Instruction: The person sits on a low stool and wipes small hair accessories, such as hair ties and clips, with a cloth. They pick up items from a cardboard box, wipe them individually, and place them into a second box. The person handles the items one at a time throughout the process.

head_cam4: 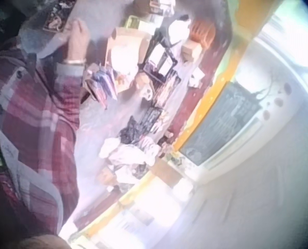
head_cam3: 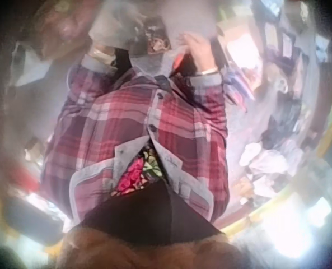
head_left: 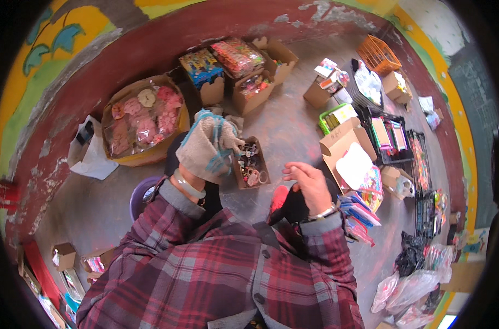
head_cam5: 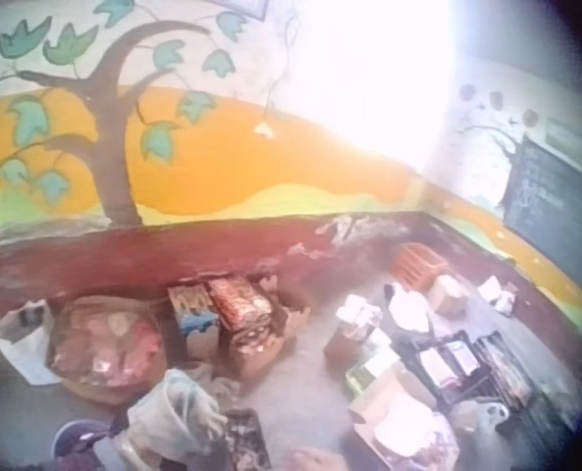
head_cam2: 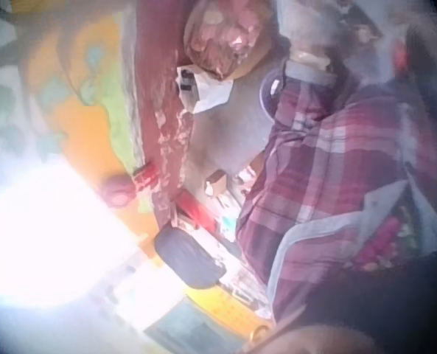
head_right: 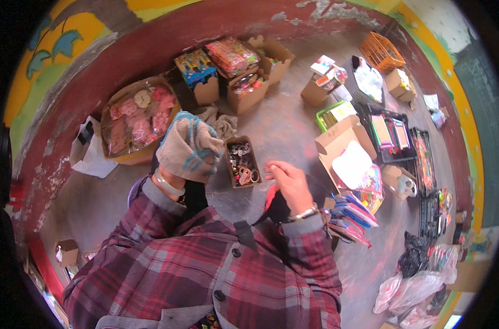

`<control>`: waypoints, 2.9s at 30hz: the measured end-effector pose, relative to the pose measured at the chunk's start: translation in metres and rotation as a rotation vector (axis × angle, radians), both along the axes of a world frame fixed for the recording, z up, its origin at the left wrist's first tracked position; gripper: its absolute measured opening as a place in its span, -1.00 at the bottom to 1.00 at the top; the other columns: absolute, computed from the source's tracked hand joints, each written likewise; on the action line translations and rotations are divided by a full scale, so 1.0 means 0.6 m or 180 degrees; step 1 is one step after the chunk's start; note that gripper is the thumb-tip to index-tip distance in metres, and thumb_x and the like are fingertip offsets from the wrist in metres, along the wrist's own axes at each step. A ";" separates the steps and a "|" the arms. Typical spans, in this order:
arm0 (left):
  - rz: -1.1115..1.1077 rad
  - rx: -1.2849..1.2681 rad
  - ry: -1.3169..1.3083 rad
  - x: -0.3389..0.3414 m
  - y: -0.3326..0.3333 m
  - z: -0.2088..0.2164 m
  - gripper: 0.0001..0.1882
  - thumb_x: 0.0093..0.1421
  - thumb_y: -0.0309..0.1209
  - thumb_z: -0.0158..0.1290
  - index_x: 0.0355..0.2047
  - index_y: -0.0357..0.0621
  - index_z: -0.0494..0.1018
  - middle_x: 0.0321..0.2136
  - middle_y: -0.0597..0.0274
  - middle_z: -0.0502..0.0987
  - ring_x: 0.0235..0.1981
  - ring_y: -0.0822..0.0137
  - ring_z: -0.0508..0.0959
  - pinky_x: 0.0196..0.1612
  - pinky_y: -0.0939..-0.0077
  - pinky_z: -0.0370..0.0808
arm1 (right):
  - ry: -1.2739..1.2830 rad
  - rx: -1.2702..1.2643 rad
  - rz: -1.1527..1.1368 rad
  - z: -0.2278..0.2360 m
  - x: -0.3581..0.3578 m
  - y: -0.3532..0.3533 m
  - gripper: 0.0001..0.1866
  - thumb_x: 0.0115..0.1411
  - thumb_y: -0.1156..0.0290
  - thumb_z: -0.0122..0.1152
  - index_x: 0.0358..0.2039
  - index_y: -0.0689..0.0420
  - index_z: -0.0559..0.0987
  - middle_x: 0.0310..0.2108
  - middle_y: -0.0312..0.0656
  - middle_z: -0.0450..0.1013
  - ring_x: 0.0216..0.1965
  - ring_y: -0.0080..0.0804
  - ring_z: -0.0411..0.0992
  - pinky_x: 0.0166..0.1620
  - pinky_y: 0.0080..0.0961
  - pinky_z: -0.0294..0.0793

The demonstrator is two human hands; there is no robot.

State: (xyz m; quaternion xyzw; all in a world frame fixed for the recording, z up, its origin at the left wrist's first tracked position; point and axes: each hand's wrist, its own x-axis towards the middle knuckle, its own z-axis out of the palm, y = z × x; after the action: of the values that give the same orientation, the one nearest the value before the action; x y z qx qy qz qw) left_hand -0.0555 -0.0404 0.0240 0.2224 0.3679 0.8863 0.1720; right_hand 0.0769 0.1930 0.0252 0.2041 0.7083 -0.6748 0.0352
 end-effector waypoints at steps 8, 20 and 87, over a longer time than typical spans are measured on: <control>0.0010 -0.2185 0.1059 0.030 0.041 0.038 -0.73 -0.14 -0.57 0.19 -0.35 -0.24 0.47 -0.42 0.16 0.56 -0.37 0.36 0.57 -0.29 0.52 0.51 | -0.0134 0.0204 -0.1397 -0.022 0.242 0.174 -0.75 0.24 0.27 0.02 -0.21 0.14 0.54 -0.34 -0.28 0.53 -0.39 -0.63 0.47 -0.44 -0.75 0.32; 0.0969 -0.3481 0.3010 0.066 0.129 0.065 -0.71 -0.30 -0.42 0.32 -0.48 -0.12 0.54 -0.48 0.23 0.56 -0.43 0.36 0.56 -0.31 0.54 0.49 | -0.2160 0.1015 -0.1249 -0.452 0.497 0.212 -0.64 0.05 0.45 0.11 -0.09 0.22 0.48 -0.27 -0.17 0.52 -0.31 -0.44 0.51 -0.32 -0.51 0.48; -0.1346 0.0910 -0.1696 0.090 0.083 -0.129 -0.63 0.24 -0.18 -0.18 -0.16 -0.21 0.41 -0.22 0.09 0.50 -0.22 0.16 0.53 -0.17 0.33 0.51 | 0.0440 -0.0831 0.0191 0.042 0.000 -0.112 -0.81 0.15 0.59 -0.01 -0.21 0.31 0.46 -0.38 -0.30 0.46 -0.41 -0.65 0.42 -0.35 -0.69 0.45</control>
State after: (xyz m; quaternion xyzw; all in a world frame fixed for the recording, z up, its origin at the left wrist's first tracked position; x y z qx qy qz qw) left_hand -0.0013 0.0095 -0.0533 0.0767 0.1286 0.9005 0.4083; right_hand 0.0771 0.1260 0.0505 0.1296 0.6210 -0.7723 0.0327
